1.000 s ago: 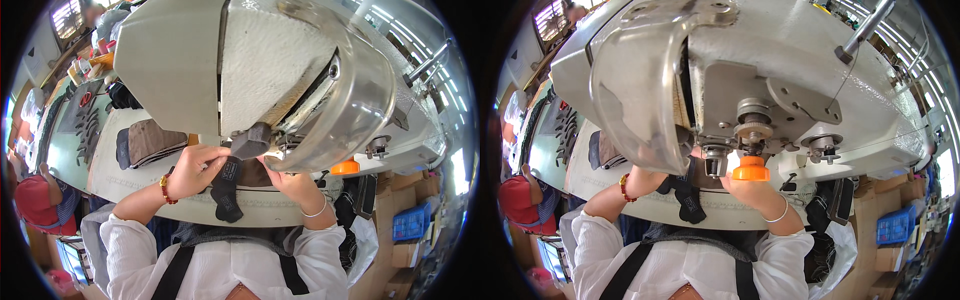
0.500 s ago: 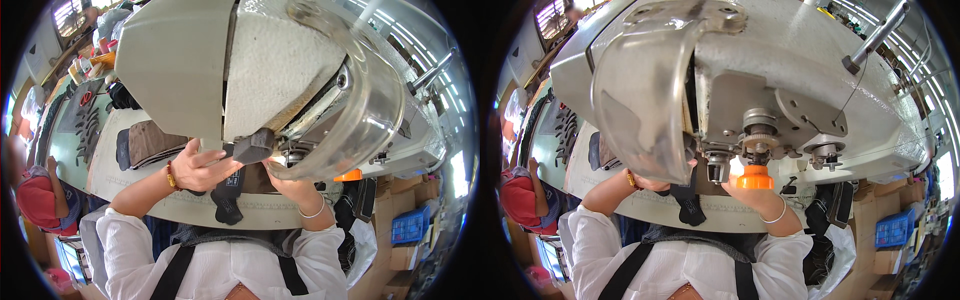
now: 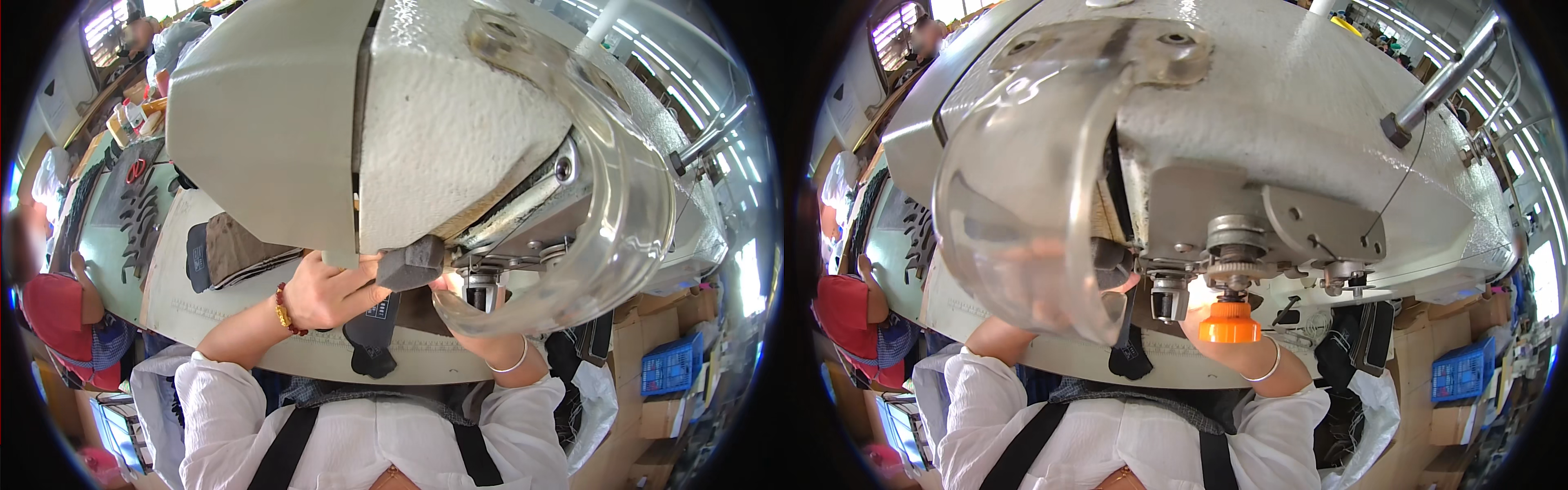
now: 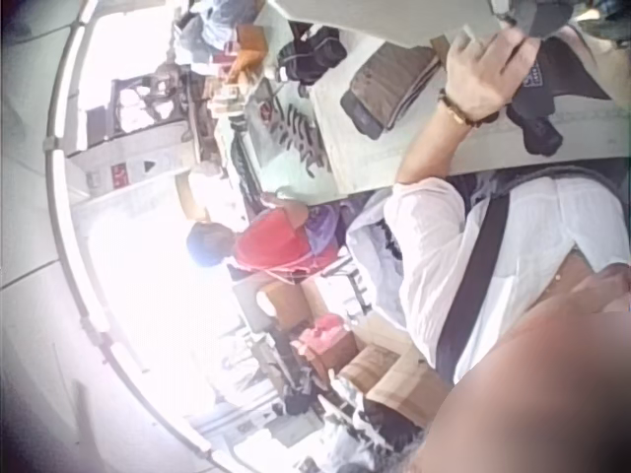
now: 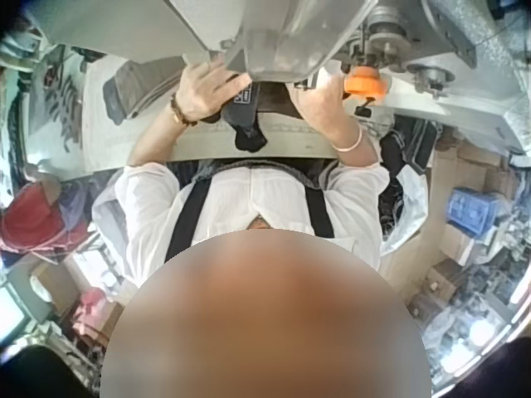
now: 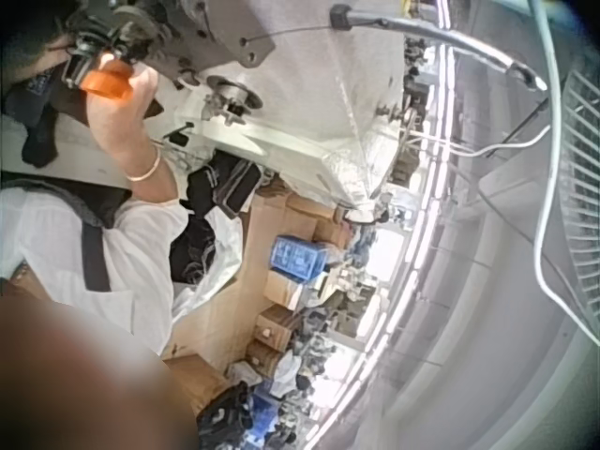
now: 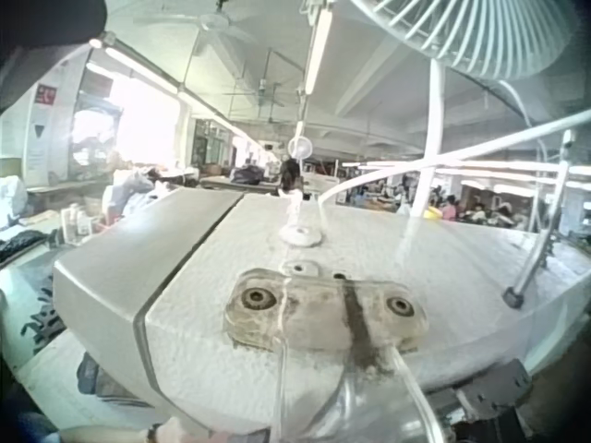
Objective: The recorder uses an industrial sewing machine to stitch together components of a shoe upper.
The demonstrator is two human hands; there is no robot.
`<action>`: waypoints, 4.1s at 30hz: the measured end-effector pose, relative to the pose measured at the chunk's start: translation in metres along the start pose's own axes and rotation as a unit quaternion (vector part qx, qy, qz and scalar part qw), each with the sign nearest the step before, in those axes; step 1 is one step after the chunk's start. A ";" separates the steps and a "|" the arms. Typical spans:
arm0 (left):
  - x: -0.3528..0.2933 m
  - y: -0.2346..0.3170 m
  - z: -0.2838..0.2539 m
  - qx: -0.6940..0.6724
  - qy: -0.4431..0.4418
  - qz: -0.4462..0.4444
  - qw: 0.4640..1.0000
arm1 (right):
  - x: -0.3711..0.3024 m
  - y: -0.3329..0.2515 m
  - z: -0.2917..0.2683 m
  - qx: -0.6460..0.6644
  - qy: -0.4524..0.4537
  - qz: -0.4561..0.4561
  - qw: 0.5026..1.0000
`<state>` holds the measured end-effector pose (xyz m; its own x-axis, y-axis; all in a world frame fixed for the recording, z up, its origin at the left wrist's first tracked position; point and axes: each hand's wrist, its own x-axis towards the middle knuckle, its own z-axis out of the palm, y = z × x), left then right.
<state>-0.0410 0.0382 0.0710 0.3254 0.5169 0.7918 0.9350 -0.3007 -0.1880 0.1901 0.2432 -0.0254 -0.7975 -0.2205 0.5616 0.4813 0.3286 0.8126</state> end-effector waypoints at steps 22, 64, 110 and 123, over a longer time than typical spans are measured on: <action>-0.001 0.007 0.003 0.018 0.123 0.055 0.991 | 0.072 0.057 -0.023 0.713 -0.048 0.150 0.683; -0.017 0.001 0.005 -0.022 -0.010 -0.055 0.998 | 0.086 0.060 -0.019 0.708 -0.017 0.164 0.687; -0.010 -0.007 -0.001 -0.197 -0.037 -0.164 0.966 | 0.076 0.039 -0.084 0.707 0.146 -0.141 0.678; -0.005 -0.006 -0.005 -0.171 0.008 -0.158 0.972 | 0.084 0.038 -0.088 0.400 0.042 0.113 0.909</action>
<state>-0.0490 0.0333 0.0706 0.0245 0.6147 0.7884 0.8855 -0.3794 0.2683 0.1737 0.1562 0.0665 -0.6640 -0.1227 0.7376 0.1843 0.9292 0.3205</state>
